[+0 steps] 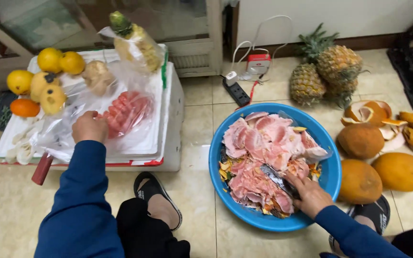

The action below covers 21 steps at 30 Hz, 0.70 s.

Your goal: Peeling a pomelo by removing the outer rind and inner membranes from the segments

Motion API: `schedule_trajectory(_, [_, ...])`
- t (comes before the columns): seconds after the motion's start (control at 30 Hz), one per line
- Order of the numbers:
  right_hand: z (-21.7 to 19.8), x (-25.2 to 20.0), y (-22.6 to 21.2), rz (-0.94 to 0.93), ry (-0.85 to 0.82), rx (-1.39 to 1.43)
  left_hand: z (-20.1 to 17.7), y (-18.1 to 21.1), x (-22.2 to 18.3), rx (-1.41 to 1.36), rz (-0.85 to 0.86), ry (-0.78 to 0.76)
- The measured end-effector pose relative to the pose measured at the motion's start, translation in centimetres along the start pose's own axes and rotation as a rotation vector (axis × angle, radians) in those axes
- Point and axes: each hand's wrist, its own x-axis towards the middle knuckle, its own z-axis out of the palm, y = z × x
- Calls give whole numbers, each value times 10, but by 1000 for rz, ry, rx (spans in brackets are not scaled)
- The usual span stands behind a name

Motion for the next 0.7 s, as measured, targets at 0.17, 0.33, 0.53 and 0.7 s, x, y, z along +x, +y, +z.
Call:
schedule_trajectory(0.17, [6, -2, -2, 17, 5, 1, -40, 72, -39, -5, 297, 210])
schedule_trajectory(0.33, [-23, -9, -8, 211, -124, 329, -50, 180, -98, -194, 584, 215])
schedule_trajectory(0.53, [-67, -17, -19, 284, -12, 854, 41, 280, -168, -174, 551, -234])
schedule_trajectory(0.7, [-58, -11, -6, 187, -3, 784, 84, 324, -229, -104, 638, -626])
